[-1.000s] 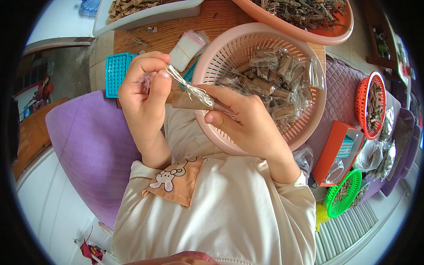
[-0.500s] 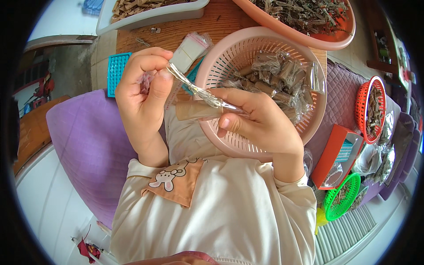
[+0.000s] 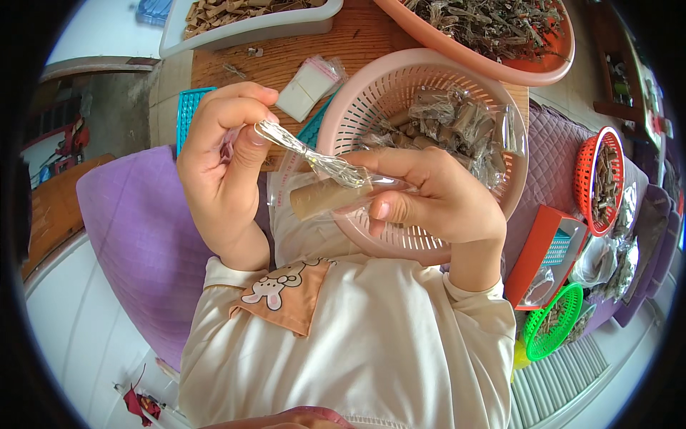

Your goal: The person sits at a low table and repeatedly picks up small plastic bags and dried herb bundles. They place the herbs into the bags, fold the tops, and place the finished packages into a pink basket. The process is repetitive and involves handling multiple small items.

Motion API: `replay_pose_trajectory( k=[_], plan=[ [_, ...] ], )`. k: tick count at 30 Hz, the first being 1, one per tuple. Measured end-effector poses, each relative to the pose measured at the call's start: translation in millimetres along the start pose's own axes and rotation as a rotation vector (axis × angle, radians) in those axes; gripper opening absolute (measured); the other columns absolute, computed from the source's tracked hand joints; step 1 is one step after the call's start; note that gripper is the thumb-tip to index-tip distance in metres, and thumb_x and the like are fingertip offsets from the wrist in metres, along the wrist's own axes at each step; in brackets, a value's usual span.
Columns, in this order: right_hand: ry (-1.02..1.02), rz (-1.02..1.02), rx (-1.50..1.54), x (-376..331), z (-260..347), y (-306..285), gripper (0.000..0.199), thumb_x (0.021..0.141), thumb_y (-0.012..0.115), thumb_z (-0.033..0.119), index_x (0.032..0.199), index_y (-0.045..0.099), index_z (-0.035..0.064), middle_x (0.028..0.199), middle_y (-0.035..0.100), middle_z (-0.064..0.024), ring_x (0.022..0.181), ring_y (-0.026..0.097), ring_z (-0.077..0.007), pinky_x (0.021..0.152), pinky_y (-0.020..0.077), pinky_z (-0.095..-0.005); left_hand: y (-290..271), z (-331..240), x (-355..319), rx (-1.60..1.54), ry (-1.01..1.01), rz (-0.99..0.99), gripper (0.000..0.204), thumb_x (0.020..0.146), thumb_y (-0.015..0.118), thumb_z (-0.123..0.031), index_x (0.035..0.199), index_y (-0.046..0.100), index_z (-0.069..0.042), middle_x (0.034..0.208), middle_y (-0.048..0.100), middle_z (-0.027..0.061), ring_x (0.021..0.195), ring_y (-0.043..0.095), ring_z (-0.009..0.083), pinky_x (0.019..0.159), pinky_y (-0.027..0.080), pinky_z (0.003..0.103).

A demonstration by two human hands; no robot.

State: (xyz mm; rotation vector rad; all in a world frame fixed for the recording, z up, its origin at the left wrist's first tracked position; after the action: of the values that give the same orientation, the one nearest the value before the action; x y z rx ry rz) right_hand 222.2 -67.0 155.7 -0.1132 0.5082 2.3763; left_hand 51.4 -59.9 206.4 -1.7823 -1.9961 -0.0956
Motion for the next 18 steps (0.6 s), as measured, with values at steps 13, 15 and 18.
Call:
replay_pose_trajectory(
  k=[13, 15, 18],
  plan=[
    [0.034, 0.306, 0.084, 4.0, 10.7, -0.3, 0.057, 0.081, 0.059, 0.03, 0.117, 0.043, -0.0114, 0.089, 0.062, -0.0113, 0.065, 0.058, -0.0095, 0.058, 0.048, -0.0224, 2.1, -6.9, 2.8, -0.04, 0.021, 0.069, 0.006, 0.074, 0.061, -0.004, 0.077, 0.056, -0.004, 0.085, 0.06, 0.0067, 0.076, 0.056, 0.0187, 0.063, 0.044, 0.027],
    [0.029, 0.345, 0.112, 3.1, 11.4, 0.6, 0.058, 0.081, 0.059, 0.031, 0.116, 0.044, -0.0116, 0.09, 0.061, -0.0121, 0.065, 0.058, -0.01, 0.058, 0.048, -0.0225, 2.9, -10.4, 0.5, 0.012, 0.067, 0.077, 0.01, 0.079, 0.06, -0.011, 0.078, 0.056, -0.002, 0.088, 0.057, 0.0093, 0.071, 0.051, 0.0136, 0.061, 0.04, 0.022],
    [0.011, 0.363, 0.2, 1.9, 10.7, 1.9, 0.058, 0.08, 0.06, 0.031, 0.116, 0.044, -0.0116, 0.093, 0.06, -0.0132, 0.065, 0.058, -0.0108, 0.058, 0.048, -0.0225, 2.5, -19.1, -1.1, 0.108, 0.147, 0.057, 0.015, 0.08, 0.061, -0.016, 0.077, 0.056, -0.001, 0.087, 0.057, 0.0106, 0.068, 0.05, 0.0117, 0.058, 0.038, 0.021]
  ],
)
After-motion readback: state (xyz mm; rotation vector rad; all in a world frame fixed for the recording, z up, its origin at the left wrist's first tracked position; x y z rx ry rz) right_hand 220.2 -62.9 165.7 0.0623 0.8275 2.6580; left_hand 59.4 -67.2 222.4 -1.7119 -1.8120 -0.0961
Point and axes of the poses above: each hand's wrist, its own x-axis towards the middle knuckle, its own y-axis out of the palm, z = x × y, the point moved 6 cm from there along x, towards the middle knuckle
